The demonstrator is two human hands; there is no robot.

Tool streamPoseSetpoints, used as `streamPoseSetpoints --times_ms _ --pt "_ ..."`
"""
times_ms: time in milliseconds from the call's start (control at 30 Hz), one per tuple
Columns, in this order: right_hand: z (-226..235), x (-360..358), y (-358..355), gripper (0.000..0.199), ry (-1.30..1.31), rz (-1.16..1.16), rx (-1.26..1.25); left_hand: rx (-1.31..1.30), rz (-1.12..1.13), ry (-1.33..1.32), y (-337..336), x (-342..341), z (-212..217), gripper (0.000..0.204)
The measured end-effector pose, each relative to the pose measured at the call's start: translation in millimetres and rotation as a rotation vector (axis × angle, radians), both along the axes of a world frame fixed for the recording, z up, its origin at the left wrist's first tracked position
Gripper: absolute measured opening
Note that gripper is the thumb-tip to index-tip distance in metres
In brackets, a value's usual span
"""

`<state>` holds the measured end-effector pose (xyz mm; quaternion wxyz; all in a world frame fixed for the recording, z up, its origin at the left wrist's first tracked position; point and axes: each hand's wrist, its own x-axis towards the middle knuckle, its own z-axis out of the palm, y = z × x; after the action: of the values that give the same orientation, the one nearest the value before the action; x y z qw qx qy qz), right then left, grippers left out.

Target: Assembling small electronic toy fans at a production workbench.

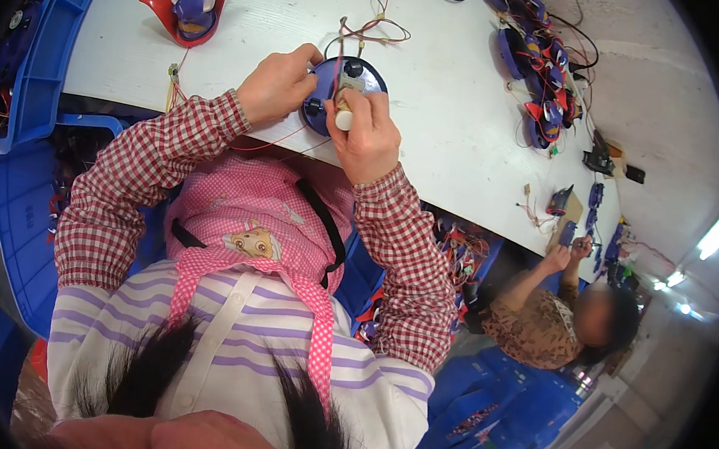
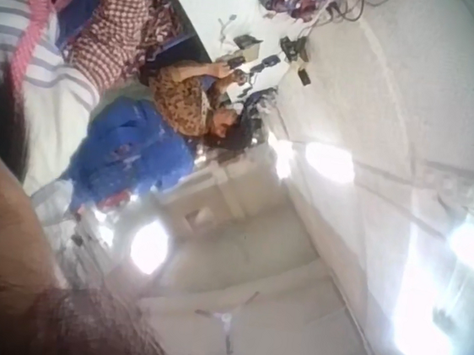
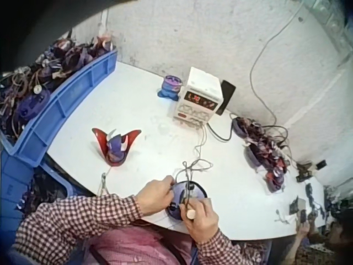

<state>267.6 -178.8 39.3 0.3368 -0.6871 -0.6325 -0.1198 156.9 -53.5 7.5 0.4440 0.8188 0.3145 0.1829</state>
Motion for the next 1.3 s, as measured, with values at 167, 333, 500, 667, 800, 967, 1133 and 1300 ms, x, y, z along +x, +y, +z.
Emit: streamPoseSetpoints --times_ms 167,333,500,667,800,967,1133,1300 --pt "11 -4 4 0.023 0.107 -0.031 -0.132 -0.013 0.031 0.006 1 1 -2 0.026" --pt "7 7 13 0.02 0.228 0.027 -0.144 -0.056 0.037 0.062 -1 1 0 0.026" --pt "6 16 10 0.018 0.276 0.041 -0.153 0.068 0.055 0.001 -9 -10 12 0.028" --pt "26 0 -21 0.026 0.332 0.005 -0.099 0.383 0.192 -0.241 10 -100 44 0.026" --pt "21 -35 -82 0.018 0.453 0.225 -0.215 0.426 0.164 -0.031 46 -165 27 0.03" --pt "-42 -69 -89 0.012 0.669 0.406 -0.653 0.203 -0.122 0.076 76 -168 16 0.027" --pt "-69 -83 -65 0.018 0.811 0.286 -0.752 0.085 -0.338 0.028 96 -161 11 0.024" --pt "-117 -104 -30 0.039 1.41 0.281 -0.712 0.106 -0.409 -0.007 101 -151 7 0.024"
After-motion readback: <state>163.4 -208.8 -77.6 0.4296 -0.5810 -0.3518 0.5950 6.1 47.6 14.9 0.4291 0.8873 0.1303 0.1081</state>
